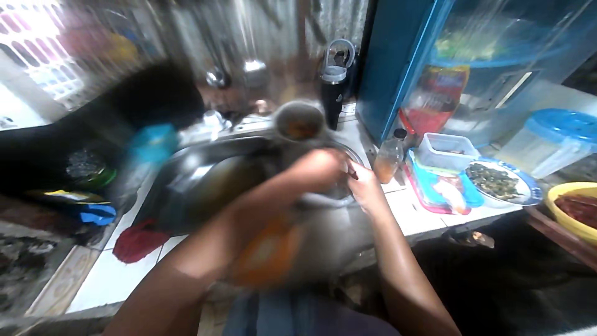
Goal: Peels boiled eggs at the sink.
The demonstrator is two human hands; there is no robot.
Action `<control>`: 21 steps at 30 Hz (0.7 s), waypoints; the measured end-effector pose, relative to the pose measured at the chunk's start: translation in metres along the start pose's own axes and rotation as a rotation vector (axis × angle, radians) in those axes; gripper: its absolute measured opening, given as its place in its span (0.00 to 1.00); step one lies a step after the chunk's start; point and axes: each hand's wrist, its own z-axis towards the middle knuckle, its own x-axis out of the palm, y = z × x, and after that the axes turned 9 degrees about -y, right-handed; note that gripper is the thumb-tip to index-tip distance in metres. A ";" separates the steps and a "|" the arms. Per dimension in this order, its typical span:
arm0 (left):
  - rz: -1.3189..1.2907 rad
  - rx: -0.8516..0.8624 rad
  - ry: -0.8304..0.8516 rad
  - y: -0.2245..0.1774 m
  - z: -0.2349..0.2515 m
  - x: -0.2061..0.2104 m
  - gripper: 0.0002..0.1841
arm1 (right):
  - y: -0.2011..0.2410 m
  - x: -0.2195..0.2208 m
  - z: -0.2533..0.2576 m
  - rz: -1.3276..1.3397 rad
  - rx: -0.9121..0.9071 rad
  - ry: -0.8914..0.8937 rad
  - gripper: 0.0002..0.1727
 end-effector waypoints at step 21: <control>-0.042 -0.326 0.038 0.013 0.005 0.002 0.18 | -0.016 -0.006 0.000 0.488 0.024 0.120 0.30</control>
